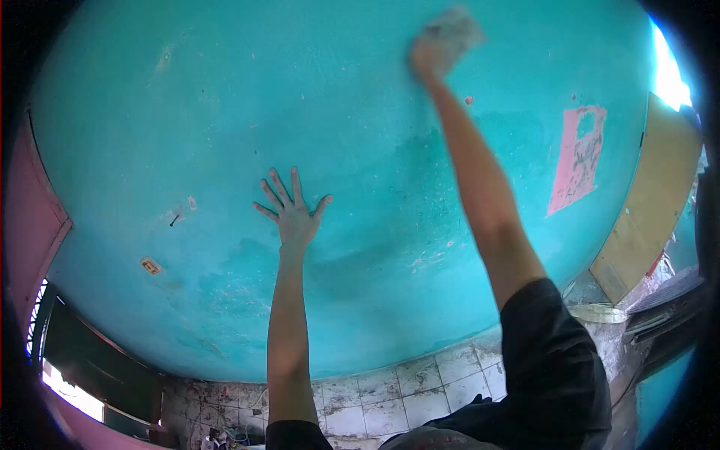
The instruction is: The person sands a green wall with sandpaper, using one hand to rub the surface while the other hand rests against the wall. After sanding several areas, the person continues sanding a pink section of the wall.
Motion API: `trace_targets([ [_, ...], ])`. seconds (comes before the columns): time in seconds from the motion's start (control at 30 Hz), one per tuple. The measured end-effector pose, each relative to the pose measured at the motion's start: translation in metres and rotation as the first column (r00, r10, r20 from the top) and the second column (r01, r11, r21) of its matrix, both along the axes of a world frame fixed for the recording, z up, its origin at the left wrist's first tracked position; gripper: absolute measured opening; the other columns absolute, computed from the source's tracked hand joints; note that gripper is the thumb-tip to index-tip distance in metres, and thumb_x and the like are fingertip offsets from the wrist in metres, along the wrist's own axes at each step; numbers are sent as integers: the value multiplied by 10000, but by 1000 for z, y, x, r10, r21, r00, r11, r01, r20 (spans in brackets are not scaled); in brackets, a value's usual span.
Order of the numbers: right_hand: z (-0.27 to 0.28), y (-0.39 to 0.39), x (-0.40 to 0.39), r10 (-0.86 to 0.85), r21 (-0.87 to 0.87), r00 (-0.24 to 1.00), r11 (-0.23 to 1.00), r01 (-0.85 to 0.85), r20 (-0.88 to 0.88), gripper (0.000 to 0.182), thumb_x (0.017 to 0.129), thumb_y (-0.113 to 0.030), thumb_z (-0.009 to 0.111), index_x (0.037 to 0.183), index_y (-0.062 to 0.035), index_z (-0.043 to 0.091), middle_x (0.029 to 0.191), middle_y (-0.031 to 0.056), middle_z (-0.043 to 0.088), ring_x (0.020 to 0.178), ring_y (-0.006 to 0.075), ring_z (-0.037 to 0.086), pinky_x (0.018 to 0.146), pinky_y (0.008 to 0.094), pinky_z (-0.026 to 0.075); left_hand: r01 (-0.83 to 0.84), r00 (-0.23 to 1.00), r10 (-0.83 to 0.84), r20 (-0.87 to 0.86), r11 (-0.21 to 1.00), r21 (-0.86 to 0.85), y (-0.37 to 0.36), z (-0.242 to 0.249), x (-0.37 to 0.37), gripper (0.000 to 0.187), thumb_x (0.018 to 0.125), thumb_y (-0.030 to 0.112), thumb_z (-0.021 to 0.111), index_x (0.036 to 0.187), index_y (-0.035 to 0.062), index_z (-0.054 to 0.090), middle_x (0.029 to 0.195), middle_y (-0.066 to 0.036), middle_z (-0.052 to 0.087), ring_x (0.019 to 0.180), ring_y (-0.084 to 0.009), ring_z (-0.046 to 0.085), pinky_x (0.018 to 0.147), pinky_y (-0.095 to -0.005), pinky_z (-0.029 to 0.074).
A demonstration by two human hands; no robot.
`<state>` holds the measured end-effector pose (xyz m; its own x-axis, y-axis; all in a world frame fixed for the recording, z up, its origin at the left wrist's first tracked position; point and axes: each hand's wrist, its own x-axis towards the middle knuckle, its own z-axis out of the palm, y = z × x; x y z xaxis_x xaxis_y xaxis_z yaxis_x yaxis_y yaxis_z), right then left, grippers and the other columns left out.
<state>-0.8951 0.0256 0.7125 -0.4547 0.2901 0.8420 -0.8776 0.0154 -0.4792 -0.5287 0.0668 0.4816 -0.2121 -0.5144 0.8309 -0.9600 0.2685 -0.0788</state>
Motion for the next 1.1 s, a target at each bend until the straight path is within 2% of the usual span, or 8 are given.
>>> trace_targets([
  [0.13,-66,23,168,573,419,514,819,-393,-638,699,900,-137,540,1571,-93,350,1642,152,316,1546,329,239,1276,497,153,-15,1000,16,10,1000,-10,-3,3,2,1091,885,820,460,1658,204,-4,1690,-222,-143,1542,-465,-152,1091,-805,-83],
  [0.23,-67,47,134,633,629,168,773,-79,-756,657,942,-162,520,1580,-191,365,1652,85,324,1542,282,265,1270,474,189,-7,999,7,36,1000,-13,-2,2,4,1087,883,821,456,1659,203,10,1691,-225,-129,1544,-468,-138,1089,-809,-76],
  [0.43,22,21,-100,287,16,934,957,-290,-213,549,1069,-295,354,1576,-83,367,1661,178,275,1545,396,199,1260,482,164,-20,998,23,55,998,-55,-3,-3,6,1075,886,827,437,1660,200,31,1694,-229,-107,1544,-479,-116,1088,-813,-72],
  [0.53,48,9,-49,199,-162,980,966,-201,-27,563,1063,-301,348,1566,-49,372,1649,215,283,1538,443,183,1251,559,113,9,1000,-8,19,998,-70,-4,2,3,1057,886,827,435,1660,214,60,1698,-217,-93,1545,-482,-100,1087,-814,-76],
  [0.57,52,4,1,-267,177,958,943,283,-109,589,1037,-257,369,1579,-31,329,1658,213,263,1539,457,164,1239,610,80,35,999,-35,-3,999,-42,-2,-1,5,1042,883,826,442,1660,230,86,1703,-206,-80,1547,-480,-88,1085,-816,-79],
  [0.63,50,1,118,392,-25,739,875,-483,-548,653,951,-215,489,1554,-2,357,1635,235,297,1546,409,195,1256,576,112,11,998,-6,61,997,-71,-9,-1,11,1057,887,828,430,1659,215,49,1697,-214,-108,1543,-481,-115,1086,-813,-84],
  [0.8,28,19,196,518,489,210,854,-175,-829,641,955,-178,502,1581,-218,368,1639,79,349,1536,275,270,1265,455,204,-16,996,15,88,1000,3,-6,1,12,1073,892,831,417,1658,205,-1,1691,-213,-147,1537,-476,-155,1087,-805,-101],
  [1.1,67,16,-41,149,62,976,988,-141,-157,651,1041,-376,326,1589,-26,300,1659,227,251,1559,403,145,1216,617,158,-24,996,27,82,999,-38,-6,-1,10,1066,892,833,413,1658,212,10,1694,-198,-151,1540,-474,-146,1095,-801,-94],
])
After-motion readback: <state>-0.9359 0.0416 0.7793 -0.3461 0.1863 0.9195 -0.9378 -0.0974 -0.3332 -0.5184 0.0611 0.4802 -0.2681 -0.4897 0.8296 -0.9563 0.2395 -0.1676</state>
